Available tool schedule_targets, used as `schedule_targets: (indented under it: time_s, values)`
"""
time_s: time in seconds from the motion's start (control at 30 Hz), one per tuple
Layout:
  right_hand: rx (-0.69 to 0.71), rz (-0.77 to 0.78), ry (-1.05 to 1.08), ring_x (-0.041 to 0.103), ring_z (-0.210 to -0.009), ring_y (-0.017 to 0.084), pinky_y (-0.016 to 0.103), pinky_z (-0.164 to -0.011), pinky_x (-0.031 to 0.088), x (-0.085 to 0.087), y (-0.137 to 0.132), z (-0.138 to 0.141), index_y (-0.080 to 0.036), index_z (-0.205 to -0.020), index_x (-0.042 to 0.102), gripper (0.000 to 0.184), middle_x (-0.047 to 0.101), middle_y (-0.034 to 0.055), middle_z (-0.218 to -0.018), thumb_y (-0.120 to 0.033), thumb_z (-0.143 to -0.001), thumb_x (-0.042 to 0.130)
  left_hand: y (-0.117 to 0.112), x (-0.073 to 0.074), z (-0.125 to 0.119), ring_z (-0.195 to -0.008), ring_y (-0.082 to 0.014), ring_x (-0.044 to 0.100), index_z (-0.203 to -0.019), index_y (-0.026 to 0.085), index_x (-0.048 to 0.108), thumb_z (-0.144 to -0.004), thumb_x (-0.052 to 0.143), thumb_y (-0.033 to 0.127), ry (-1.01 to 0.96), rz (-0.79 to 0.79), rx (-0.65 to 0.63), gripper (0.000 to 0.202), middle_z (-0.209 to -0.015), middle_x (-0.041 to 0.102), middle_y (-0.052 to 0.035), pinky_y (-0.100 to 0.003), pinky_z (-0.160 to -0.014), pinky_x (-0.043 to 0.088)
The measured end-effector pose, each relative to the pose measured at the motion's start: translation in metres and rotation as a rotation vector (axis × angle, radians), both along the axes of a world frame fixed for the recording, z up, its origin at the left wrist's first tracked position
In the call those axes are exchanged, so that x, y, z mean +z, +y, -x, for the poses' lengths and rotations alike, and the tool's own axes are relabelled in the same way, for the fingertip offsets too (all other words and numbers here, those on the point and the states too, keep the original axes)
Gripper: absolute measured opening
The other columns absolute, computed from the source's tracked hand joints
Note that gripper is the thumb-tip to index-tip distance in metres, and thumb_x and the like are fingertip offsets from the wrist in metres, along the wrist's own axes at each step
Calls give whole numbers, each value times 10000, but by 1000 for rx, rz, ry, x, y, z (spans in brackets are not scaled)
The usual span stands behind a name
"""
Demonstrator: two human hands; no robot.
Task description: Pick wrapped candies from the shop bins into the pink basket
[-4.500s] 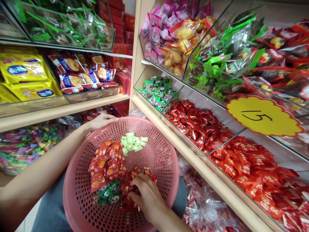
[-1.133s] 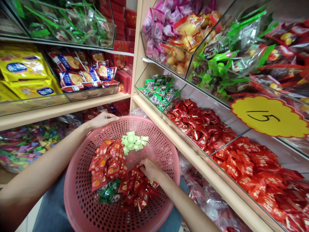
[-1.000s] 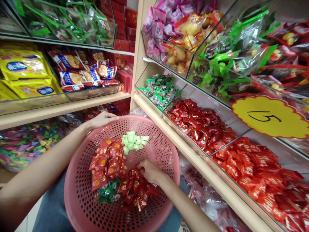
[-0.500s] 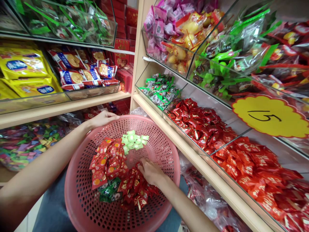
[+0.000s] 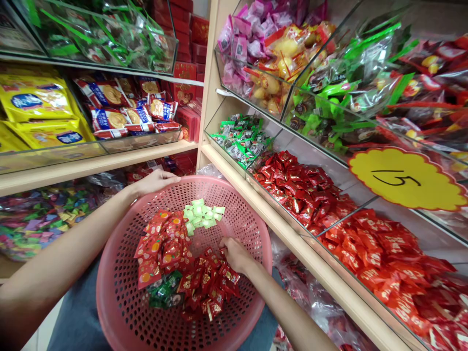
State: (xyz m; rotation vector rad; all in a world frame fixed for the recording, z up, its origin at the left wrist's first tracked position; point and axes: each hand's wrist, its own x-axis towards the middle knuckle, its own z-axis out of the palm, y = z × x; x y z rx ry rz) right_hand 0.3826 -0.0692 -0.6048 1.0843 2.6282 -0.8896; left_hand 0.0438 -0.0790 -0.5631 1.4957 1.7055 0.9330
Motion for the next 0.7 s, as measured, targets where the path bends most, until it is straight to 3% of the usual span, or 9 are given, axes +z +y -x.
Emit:
schedule_targets:
  time_s: [0.1, 0.37, 0.57, 0.7]
  values:
    - [-53, -6, -12, 557, -861, 157, 239, -747, 397, 1, 0, 2, -156, -871, 622, 273, 640, 56, -893, -49, -733, 412, 0, 1, -1, -582, -123, 538, -775, 145, 699, -693, 532, 543, -7, 7, -4, 440, -658, 657, -9, -217, -561, 413]
    - [66, -95, -205, 553, -887, 179, 268, -764, 376, 4, -1, -2, -171, -824, 641, 233, 636, 69, -888, -60, -731, 459, -1, 4, -2, -601, -116, 540, -756, 141, 691, -714, 525, 514, 24, -16, -11, 410, -684, 662, -2, -212, -593, 413]
    - [48, -169, -250, 526, -962, 218, 341, -807, 363, 28, -13, 11, -171, -933, 595, 228, 587, 111, -1004, -143, -842, 388, 0, 3, -3, -592, -120, 536, -794, 138, 706, -691, 548, 504, 2, -3, 13, 411, -667, 659, 2, -223, -591, 420]
    - [157, -226, -61, 483, -990, 225, 367, -858, 351, 48, -41, 27, -173, -936, 578, 215, 547, 106, -1024, -279, -875, 401, -1, 5, -4, -601, -121, 539, -801, 130, 705, -696, 538, 516, 8, -1, 4, 433, -676, 662, -1, -222, -599, 423]
